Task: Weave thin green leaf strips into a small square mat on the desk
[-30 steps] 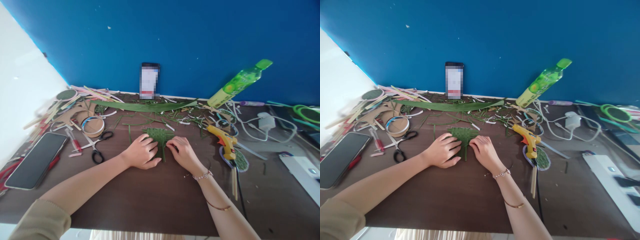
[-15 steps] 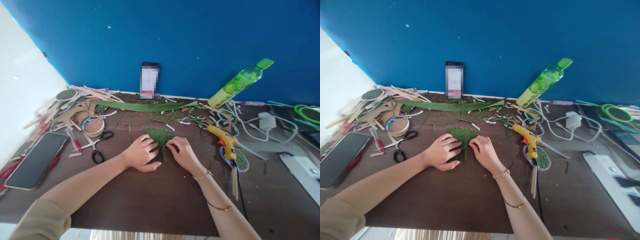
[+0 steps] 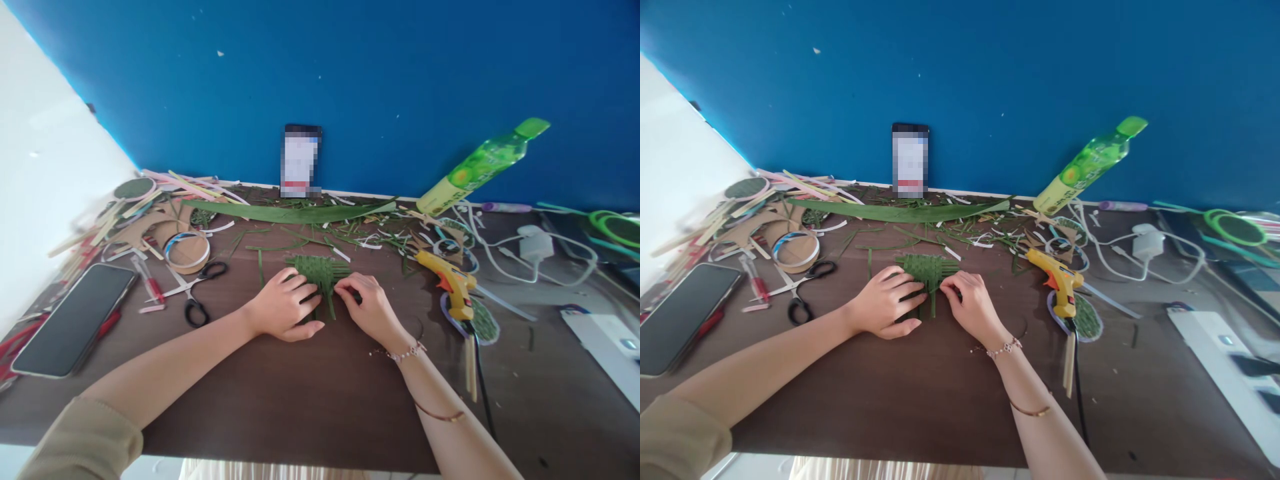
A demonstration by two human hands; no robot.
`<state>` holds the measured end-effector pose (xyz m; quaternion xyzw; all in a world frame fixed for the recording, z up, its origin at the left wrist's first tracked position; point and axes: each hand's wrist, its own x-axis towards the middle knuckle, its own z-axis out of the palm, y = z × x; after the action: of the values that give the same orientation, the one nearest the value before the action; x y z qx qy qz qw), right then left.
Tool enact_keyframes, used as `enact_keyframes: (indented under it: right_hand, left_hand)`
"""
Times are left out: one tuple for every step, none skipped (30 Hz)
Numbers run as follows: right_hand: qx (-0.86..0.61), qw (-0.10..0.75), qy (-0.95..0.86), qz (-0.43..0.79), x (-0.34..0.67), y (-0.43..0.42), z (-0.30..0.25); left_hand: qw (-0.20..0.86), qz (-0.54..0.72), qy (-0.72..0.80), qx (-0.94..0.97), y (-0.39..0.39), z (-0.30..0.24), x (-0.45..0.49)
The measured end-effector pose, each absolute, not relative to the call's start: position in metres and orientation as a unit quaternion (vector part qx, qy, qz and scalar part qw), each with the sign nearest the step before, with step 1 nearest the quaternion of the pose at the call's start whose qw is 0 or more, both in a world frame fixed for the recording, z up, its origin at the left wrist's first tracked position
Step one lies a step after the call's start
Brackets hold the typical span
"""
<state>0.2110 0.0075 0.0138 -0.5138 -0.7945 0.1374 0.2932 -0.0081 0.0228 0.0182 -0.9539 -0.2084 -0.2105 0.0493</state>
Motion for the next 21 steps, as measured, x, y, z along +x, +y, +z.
enact_keyframes:
  right_hand:
    - [-0.514, 0.292, -0.794, 0.138, 0.2110, 0.0074, 0.0139]
    - [-0.515, 0.292, -0.794, 0.138, 0.2109, 0.0073, 0.0141]
    - [-0.516, 0.292, -0.794, 0.137, 0.2108, 0.0071, 0.0143]
    - [-0.517, 0.292, -0.793, 0.137, 0.2108, 0.0070, 0.0145]
    - [-0.517, 0.292, -0.793, 0.136, 0.2107, 0.0069, 0.0147]
    - [-0.516, 0.293, -0.794, 0.134, 0.2108, 0.0068, 0.0148]
    - [-0.515, 0.293, -0.795, 0.131, 0.2109, 0.0069, 0.0149]
    - [-0.512, 0.293, -0.798, 0.128, 0.2110, 0.0070, 0.0148]
    - [-0.507, 0.292, -0.801, 0.123, 0.2113, 0.0072, 0.0146]
    - [-0.502, 0.290, -0.806, 0.118, 0.2117, 0.0074, 0.0144]
    - [-0.496, 0.286, -0.812, 0.111, 0.2122, 0.0075, 0.0142]
    - [-0.489, 0.281, -0.819, 0.104, 0.2127, 0.0076, 0.0141]
    - [-0.483, 0.276, -0.825, 0.098, 0.2132, 0.0077, 0.0140]
    - [-0.476, 0.272, -0.831, 0.092, 0.2136, 0.0078, 0.0140]
    - [-0.471, 0.269, -0.836, 0.089, 0.2140, 0.0078, 0.0141]
    - [-0.466, 0.267, -0.839, 0.087, 0.2144, 0.0078, 0.0143]
    - [-0.461, 0.267, -0.842, 0.085, 0.2149, 0.0078, 0.0146]
    - [-0.458, 0.267, -0.844, 0.084, 0.2156, 0.0079, 0.0149]
    - [-0.455, 0.267, -0.845, 0.082, 0.2166, 0.0081, 0.0153]
    - [-0.453, 0.267, -0.847, 0.080, 0.2180, 0.0084, 0.0157]
    - [-0.451, 0.266, -0.849, 0.077, 0.2197, 0.0087, 0.0161]
  left_hand:
    - [0.049, -0.206, -0.208, -0.955, 0.0228, 0.0183, -0.0079]
    - [0.049, -0.202, -0.207, -0.956, 0.0228, 0.0184, -0.0078]
    - [0.049, -0.197, -0.207, -0.957, 0.0228, 0.0185, -0.0077]
    - [0.050, -0.193, -0.208, -0.958, 0.0227, 0.0186, -0.0075]
    - [0.052, -0.188, -0.209, -0.958, 0.0226, 0.0187, -0.0074]
    - [0.053, -0.184, -0.210, -0.959, 0.0225, 0.0189, -0.0073]
    - [0.055, -0.181, -0.211, -0.959, 0.0224, 0.0189, -0.0073]
    - [0.057, -0.180, -0.212, -0.959, 0.0223, 0.0189, -0.0073]
    - [0.059, -0.182, -0.212, -0.958, 0.0223, 0.0189, -0.0074]
    - [0.061, -0.185, -0.212, -0.958, 0.0223, 0.0188, -0.0075]
    - [0.062, -0.188, -0.211, -0.957, 0.0223, 0.0187, -0.0076]
    - [0.063, -0.193, -0.210, -0.956, 0.0223, 0.0185, -0.0079]
    - [0.063, -0.198, -0.209, -0.956, 0.0224, 0.0184, -0.0081]
    - [0.062, -0.202, -0.209, -0.955, 0.0225, 0.0182, -0.0083]
    - [0.061, -0.205, -0.210, -0.954, 0.0226, 0.0180, -0.0085]
    - [0.060, -0.208, -0.213, -0.953, 0.0226, 0.0178, -0.0086]
    - [0.060, -0.210, -0.216, -0.952, 0.0226, 0.0175, -0.0087]
    - [0.060, -0.212, -0.218, -0.951, 0.0225, 0.0171, -0.0088]
    - [0.061, -0.213, -0.220, -0.950, 0.0224, 0.0166, -0.0088]
    - [0.062, -0.215, -0.221, -0.949, 0.0223, 0.0161, -0.0088]
    - [0.063, -0.216, -0.220, -0.949, 0.0222, 0.0155, -0.0088]
